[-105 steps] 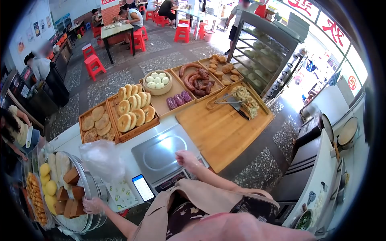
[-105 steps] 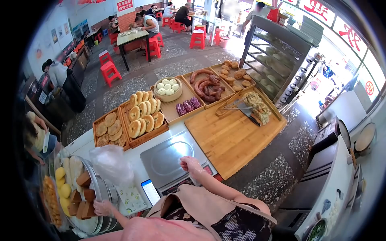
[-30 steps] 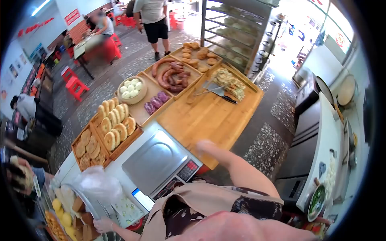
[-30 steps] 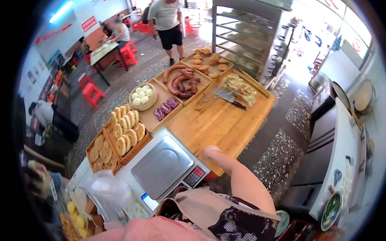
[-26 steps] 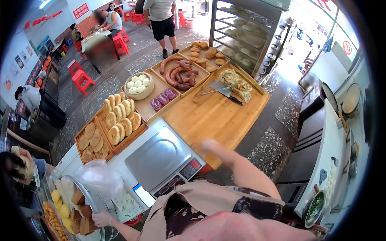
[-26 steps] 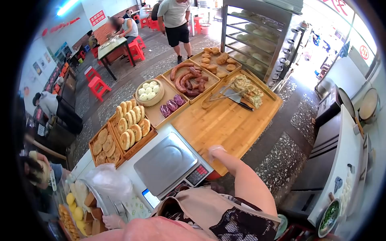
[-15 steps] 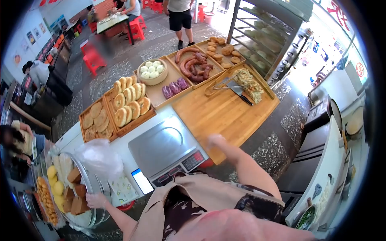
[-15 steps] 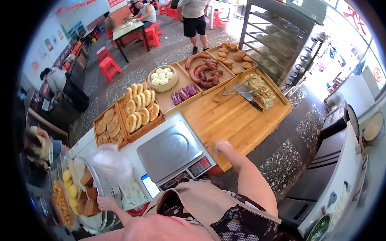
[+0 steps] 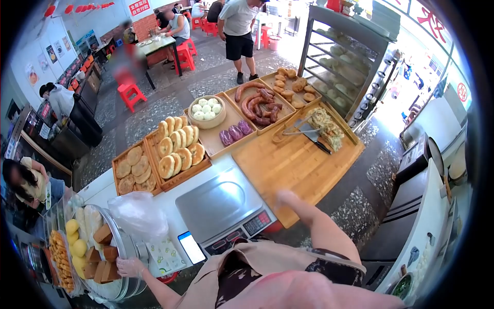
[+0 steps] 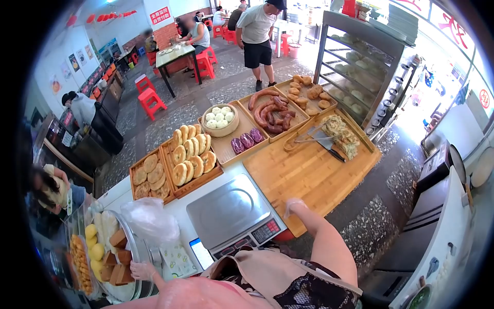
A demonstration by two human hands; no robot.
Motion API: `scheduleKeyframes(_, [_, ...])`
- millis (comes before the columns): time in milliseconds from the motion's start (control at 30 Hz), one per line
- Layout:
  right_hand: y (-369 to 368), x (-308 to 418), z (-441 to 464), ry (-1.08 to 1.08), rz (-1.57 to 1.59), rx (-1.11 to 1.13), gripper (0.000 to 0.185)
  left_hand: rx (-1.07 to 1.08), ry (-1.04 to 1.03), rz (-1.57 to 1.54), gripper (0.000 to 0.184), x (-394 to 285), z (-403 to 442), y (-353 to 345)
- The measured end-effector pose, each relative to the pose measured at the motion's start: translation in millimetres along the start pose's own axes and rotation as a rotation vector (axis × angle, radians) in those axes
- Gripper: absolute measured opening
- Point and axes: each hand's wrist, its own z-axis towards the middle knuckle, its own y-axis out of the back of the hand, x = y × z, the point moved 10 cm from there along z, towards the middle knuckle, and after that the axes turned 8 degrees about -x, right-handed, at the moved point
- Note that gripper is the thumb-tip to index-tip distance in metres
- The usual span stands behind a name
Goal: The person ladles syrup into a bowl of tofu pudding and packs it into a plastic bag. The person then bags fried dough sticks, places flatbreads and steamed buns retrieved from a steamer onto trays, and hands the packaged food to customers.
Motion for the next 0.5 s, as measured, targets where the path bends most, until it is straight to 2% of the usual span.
scheduleKeyframes(167, [1.8,4.8,-15.8,-0.005,0.130,0.060,0.033,0.016,0.002,0.018,0.036,-0.3,-0.3,-0.2])
scheduleKeyframes(267, [-0.3,4.0,-15.0,-0.045,0.054,0.101,0.035,0.017,0.014,-0.002,0.035,0.6,-1.0,0.7])
scheduleKeyframes(333, [4.7,4.0,-14.4,-0.079,0.002,0.039,0.039,0.026,0.024,-0.008,0.036,-0.4,0.6,1.0])
scheduleKeyframes(500, [3.6,5.4,-22.0,-0.104,0.010,0.087,0.045,0.017,0.061,-0.017,0.036,3.2,0.5,-1.7])
